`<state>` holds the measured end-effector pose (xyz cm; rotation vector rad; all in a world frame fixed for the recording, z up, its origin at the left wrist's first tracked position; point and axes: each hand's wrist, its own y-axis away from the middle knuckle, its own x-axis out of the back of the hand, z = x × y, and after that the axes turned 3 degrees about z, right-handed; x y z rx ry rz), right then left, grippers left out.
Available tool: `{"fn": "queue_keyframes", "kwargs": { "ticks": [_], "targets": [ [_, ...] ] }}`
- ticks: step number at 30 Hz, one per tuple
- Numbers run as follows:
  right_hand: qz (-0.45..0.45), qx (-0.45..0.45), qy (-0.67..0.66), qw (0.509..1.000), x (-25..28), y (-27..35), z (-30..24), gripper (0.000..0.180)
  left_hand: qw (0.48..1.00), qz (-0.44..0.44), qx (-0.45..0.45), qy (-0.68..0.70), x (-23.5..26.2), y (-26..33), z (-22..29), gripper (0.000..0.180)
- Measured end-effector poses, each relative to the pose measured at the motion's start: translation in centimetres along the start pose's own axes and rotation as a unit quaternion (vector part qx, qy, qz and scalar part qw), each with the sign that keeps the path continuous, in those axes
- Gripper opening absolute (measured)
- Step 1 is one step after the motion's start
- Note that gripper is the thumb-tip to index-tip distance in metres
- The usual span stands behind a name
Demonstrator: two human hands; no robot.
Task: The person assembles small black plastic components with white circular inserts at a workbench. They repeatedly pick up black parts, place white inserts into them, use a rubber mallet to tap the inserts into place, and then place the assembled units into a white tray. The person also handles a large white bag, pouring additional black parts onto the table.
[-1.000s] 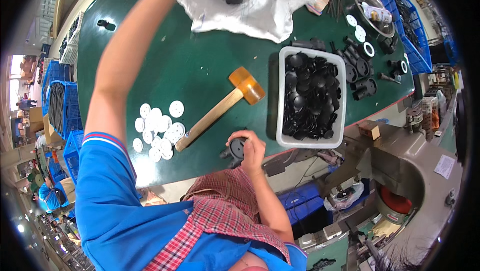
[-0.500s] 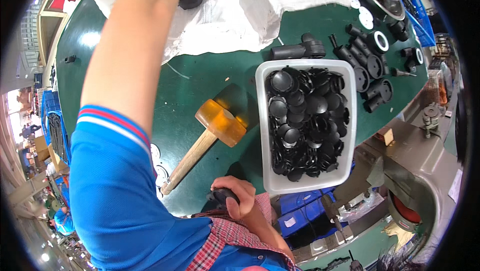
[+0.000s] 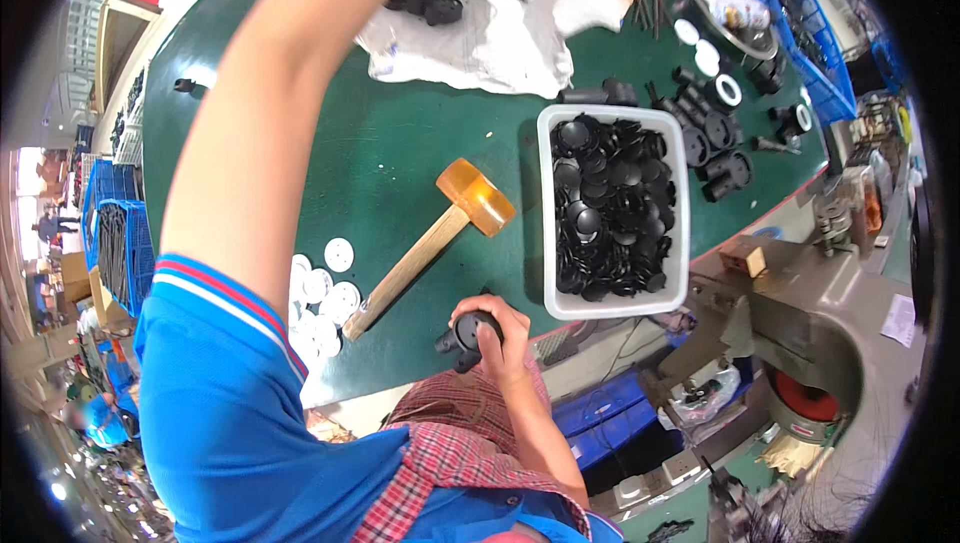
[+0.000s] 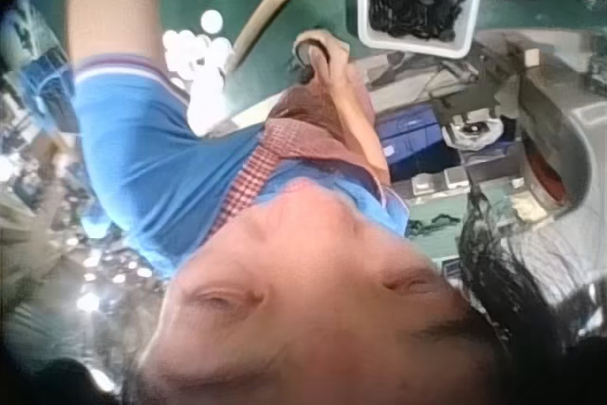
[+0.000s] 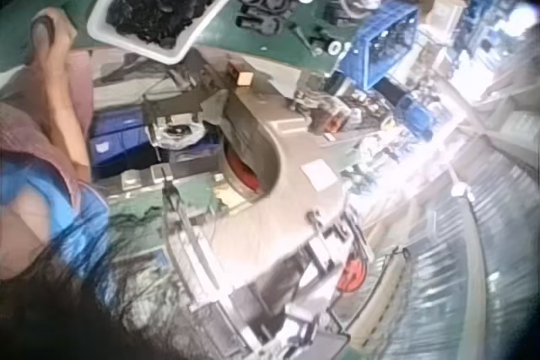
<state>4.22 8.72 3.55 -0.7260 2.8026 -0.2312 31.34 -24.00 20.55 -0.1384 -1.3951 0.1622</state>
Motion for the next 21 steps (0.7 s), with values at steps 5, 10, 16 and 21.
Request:
{"fn": "queue_keyframes", "kwargs": {
  "ticks": [5,10,16,21],
  "targets": [
    [-0.065,-0.1,0.017,0.993,-0.1,0.1,-3.4,0.012,0.989,-0.129,-0.023,0.074,3.3,13.3,6.7,0.047],
    [-0.17,-0.037,-0.005,0.985,-0.3,-2.8,-13.2,0.013,0.986,-0.007,-0.162,0.032,8.9,31.1,1.8,0.046],
    [-0.152,0.121,-0.1,0.976,1.9,-11.8,-21.0,0.023,0.903,0.29,0.304,0.09,14.7,49.9,-4.3,0.033],
    [-0.24,0.131,0.284,0.919,-4.5,-15.2,-19.0,0.03,0.834,0.302,0.41,0.213,7.3,58.2,-1.8,0.028]
  ]
}}
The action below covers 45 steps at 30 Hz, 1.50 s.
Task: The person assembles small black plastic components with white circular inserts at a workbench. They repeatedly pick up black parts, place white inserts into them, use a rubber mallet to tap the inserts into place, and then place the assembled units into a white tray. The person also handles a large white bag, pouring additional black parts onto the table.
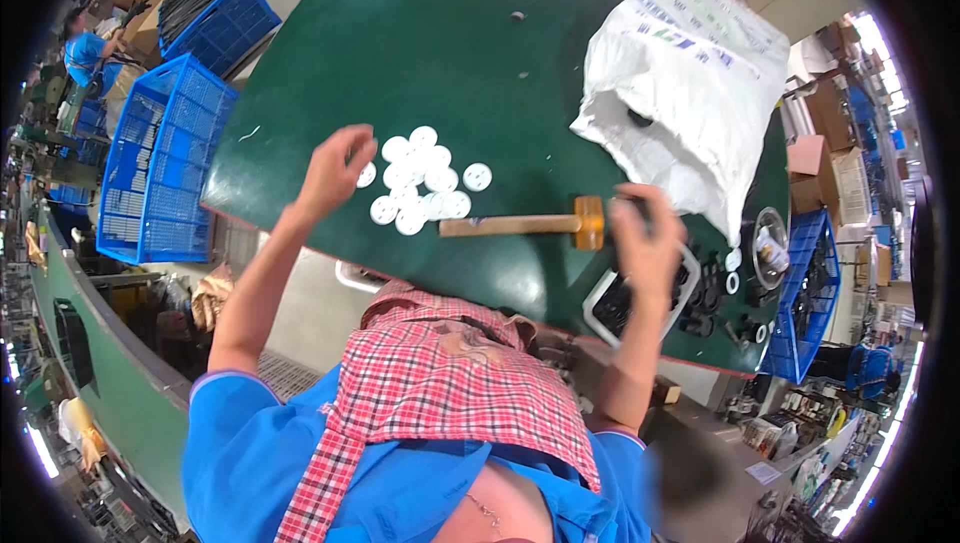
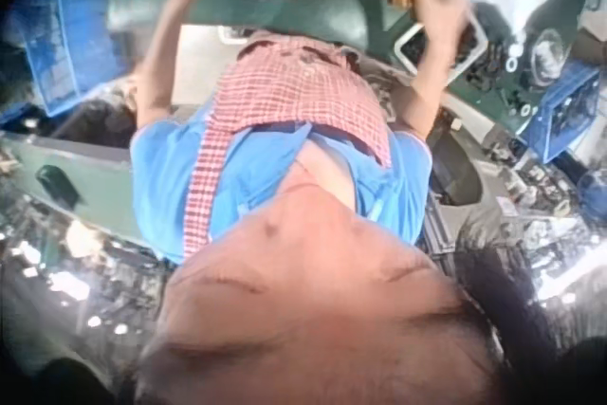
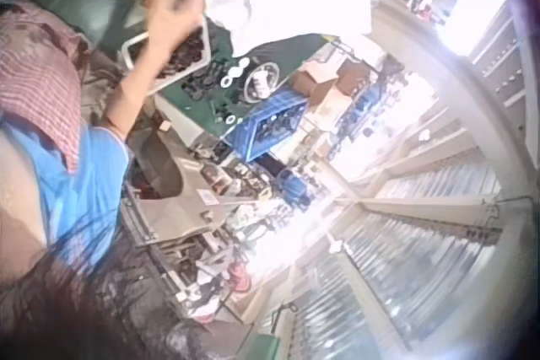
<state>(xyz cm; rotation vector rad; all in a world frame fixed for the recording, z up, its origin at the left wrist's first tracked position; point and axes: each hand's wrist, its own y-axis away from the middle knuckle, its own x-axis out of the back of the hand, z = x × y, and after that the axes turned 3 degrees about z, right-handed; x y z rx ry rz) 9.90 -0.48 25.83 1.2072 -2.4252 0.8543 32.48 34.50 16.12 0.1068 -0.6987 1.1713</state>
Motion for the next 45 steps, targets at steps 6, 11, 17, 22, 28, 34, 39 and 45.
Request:
{"fn": "queue_keyframes", "kwargs": {
  "ticks": [6,11,17,22,28,34,39,45],
  "targets": [
    [-0.238,0.159,0.293,0.912,-13.0,-3.1,8.2,0.044,0.996,-0.03,-0.054,0.061,-7.5,-2.2,1.1,0.028],
    [-0.18,0.26,0.15,0.937,-5.3,-11.5,1.9,0.055,0.987,-0.109,-0.036,0.117,-11.8,-11.9,2.0,0.034],
    [0.21,0.138,0.347,0.904,18.1,-35.3,12.8,0.059,0.966,-0.178,-0.078,0.168,-22.0,-31.9,6.5,0.051],
    [0.184,-0.113,0.524,0.824,33.5,-41.9,33.1,0.08,0.979,-0.187,-0.059,0.055,-36.7,-47.6,17.5,0.095],
    [0.174,-0.188,0.221,0.941,20.8,-46.7,39.4,0.077,0.992,-0.073,0.099,0.022,-40.3,-54.0,14.9,0.084],
    [0.3,-0.115,0.2,0.926,21.2,-41.0,42.7,0.048,0.992,-0.058,0.002,0.111,-44.1,-46.5,17.3,0.038],
    [0.415,-0.036,-0.017,0.909,19.2,-41.4,27.7,0.04,0.954,0.082,-0.194,0.213,-38.7,-46.8,20.7,0.038],
    [0.505,0.048,0.008,0.862,25.0,-37.7,24.3,0.046,0.863,0.193,-0.378,0.275,-31.6,-45.7,25.7,0.038]
  ]
}}
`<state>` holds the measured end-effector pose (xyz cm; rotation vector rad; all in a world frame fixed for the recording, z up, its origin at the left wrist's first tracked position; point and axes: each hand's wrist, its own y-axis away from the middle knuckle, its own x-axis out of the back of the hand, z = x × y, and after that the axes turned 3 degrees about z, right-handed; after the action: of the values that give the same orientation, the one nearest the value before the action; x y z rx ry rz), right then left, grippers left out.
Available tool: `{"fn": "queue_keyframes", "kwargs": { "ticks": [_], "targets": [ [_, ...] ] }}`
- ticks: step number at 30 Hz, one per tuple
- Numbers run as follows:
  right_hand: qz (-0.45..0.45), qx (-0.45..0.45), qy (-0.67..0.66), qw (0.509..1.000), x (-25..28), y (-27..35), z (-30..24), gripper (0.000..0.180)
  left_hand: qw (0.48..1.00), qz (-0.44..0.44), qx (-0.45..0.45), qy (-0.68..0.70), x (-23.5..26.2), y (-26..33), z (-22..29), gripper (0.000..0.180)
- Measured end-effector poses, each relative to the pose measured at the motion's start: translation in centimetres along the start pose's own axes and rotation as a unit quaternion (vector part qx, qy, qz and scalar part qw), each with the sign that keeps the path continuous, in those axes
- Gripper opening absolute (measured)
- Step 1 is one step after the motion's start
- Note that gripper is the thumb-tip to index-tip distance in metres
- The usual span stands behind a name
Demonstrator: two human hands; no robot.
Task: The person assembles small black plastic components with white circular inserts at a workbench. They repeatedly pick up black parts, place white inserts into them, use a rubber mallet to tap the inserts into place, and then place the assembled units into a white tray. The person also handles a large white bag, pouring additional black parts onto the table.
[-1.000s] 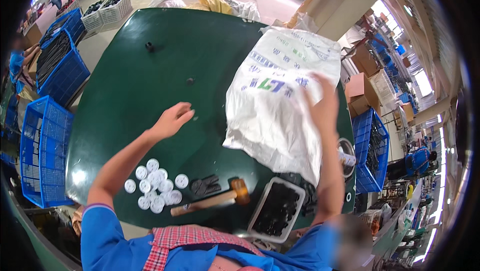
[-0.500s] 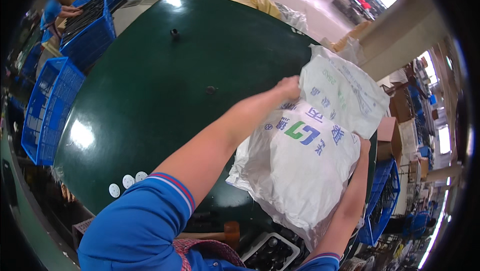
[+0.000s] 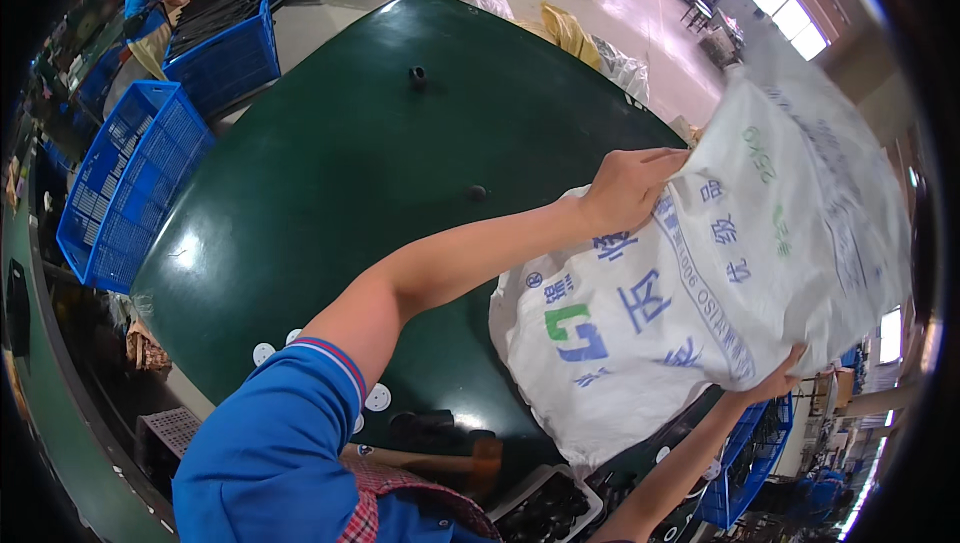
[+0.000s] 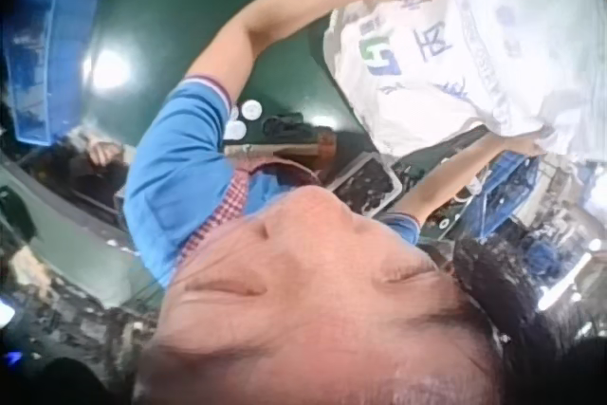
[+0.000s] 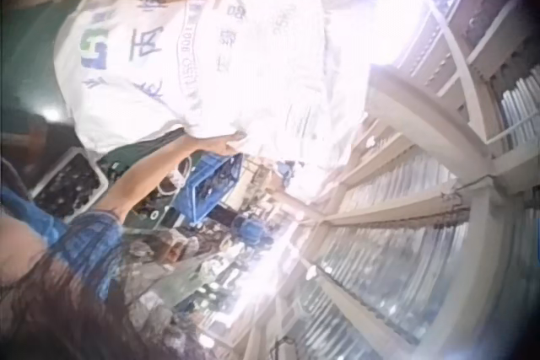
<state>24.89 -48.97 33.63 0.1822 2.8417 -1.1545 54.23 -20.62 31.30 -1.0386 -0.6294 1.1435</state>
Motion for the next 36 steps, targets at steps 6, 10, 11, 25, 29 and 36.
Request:
{"fn": "queue_keyframes", "kwargs": {
  "ticks": [6,10,11,25,29,36],
  "targets": [
    [-0.041,0.025,0.143,0.989,4.8,8.8,-1.1,0.058,0.986,-0.042,-0.16,-0.012,6.1,3.5,3.4,0.031],
    [-0.079,0.128,0.3,0.942,6.2,12.6,1.0,0.061,0.988,-0.066,-0.142,0.021,8.0,6.5,4.3,0.029],
    [-0.07,0.067,0.202,0.975,5.6,13.4,0.7,0.061,0.986,-0.093,-0.132,0.034,8.4,6.7,4.4,0.031],
    [-0.001,-0.113,-0.188,0.976,4.0,15.0,-1.5,0.064,0.753,-0.181,0.311,-0.551,34.2,6.2,-27.7,0.055],
    [0.036,-0.111,-0.2,0.973,8.9,13.7,-1.2,0.065,0.925,-0.219,0.177,-0.256,24.9,9.7,-19.3,0.033],
    [0.031,-0.173,-0.3,0.938,4.5,15.6,-7.5,0.061,0.871,-0.474,0.104,-0.076,22.2,18.7,-1.9,0.055]
  ]
}}
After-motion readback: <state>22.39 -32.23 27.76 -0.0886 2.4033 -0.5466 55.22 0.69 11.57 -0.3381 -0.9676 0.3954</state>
